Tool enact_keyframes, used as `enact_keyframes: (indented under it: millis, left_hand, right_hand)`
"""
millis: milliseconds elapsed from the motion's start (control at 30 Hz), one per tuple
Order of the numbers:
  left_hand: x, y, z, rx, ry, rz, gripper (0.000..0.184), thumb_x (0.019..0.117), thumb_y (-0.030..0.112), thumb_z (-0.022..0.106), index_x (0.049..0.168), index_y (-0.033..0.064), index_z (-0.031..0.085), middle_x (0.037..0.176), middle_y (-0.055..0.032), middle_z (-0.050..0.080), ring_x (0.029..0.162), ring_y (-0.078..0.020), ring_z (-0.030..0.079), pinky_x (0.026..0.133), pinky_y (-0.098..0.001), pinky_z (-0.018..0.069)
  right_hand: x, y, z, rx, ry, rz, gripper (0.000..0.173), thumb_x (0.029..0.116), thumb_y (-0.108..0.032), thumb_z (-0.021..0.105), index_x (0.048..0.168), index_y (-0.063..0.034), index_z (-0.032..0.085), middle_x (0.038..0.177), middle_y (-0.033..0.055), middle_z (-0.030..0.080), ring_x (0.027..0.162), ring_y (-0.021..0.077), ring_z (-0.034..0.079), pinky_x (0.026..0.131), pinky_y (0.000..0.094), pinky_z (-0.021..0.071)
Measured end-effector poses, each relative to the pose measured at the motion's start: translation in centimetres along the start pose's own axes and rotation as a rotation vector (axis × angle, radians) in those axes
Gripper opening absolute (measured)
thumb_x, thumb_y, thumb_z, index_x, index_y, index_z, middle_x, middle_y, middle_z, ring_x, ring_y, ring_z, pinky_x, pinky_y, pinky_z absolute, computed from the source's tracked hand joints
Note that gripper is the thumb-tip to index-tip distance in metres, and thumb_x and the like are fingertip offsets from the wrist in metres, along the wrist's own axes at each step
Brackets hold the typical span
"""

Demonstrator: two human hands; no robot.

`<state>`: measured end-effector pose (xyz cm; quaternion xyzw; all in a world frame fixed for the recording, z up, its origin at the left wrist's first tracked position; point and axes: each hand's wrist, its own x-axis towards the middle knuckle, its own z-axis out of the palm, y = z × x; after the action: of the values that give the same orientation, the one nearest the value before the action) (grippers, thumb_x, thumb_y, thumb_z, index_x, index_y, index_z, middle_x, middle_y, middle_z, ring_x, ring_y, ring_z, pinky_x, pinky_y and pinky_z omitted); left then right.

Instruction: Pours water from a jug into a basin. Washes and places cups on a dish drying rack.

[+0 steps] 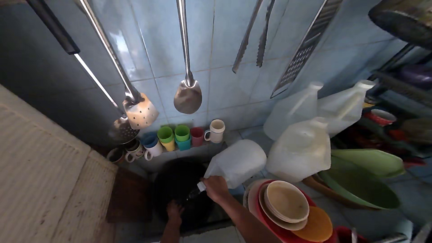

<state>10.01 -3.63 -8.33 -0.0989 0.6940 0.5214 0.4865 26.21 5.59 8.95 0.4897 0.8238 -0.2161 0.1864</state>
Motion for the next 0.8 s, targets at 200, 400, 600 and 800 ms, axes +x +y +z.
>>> enact_keyframes:
  millis: [200, 400, 600, 800]
  left_hand:
    - [-0.1, 0.18, 0.24, -0.009, -0.006, 0.007, 0.047, 0.1118, 0.027, 0.04, 0.149, -0.001, 0.039, 0.142, -0.0282, 0.049, 0.114, -0.0378, 0.061, 0.091, -0.0486, 0.0545]
    - [0.25, 0.04, 0.28, -0.048, -0.002, 0.024, 0.043, 0.1108, 0.023, 0.044, 0.144, -0.0041, 0.044, 0.137, -0.0284, 0.051, 0.109, -0.037, 0.062, 0.087, -0.0476, 0.0565]
    - [-0.14, 0.44, 0.25, 0.017, -0.034, -0.015, 0.045, 0.1115, 0.031, 0.04, 0.144, -0.0012, 0.043, 0.124, -0.0267, 0.057, 0.093, -0.0331, 0.063, 0.077, -0.0449, 0.0561]
    - [-0.1, 0.15, 0.01, 0.153, -0.043, 0.015, 0.041, 0.1097, 0.023, 0.046, 0.145, 0.0016, 0.045, 0.123, -0.0243, 0.054, 0.094, -0.0325, 0.059, 0.078, -0.0469, 0.0536]
  right_hand:
    - [-0.05, 0.13, -0.04, 0.016, -0.002, -0.003, 0.045, 0.0962, -0.01, 0.063, 0.141, -0.0142, 0.059, 0.124, 0.0234, 0.067, 0.117, 0.0433, 0.064, 0.094, 0.0618, 0.0507]
    - [0.02, 0.14, -0.21, 0.011, 0.0, -0.004, 0.045, 0.0971, -0.012, 0.062, 0.142, -0.0153, 0.058, 0.123, 0.0231, 0.067, 0.115, 0.0427, 0.065, 0.092, 0.0607, 0.0516]
    - [0.11, 0.21, -0.29, 0.006, 0.0, -0.015, 0.047, 0.0982, -0.014, 0.062, 0.145, -0.0158, 0.055, 0.123, 0.0232, 0.067, 0.116, 0.043, 0.064, 0.094, 0.0607, 0.0506]
    - [0.14, 0.26, -0.34, -0.001, -0.003, -0.016, 0.047, 0.0985, -0.016, 0.062, 0.145, -0.0158, 0.056, 0.123, 0.0232, 0.067, 0.115, 0.0427, 0.064, 0.094, 0.0602, 0.0507]
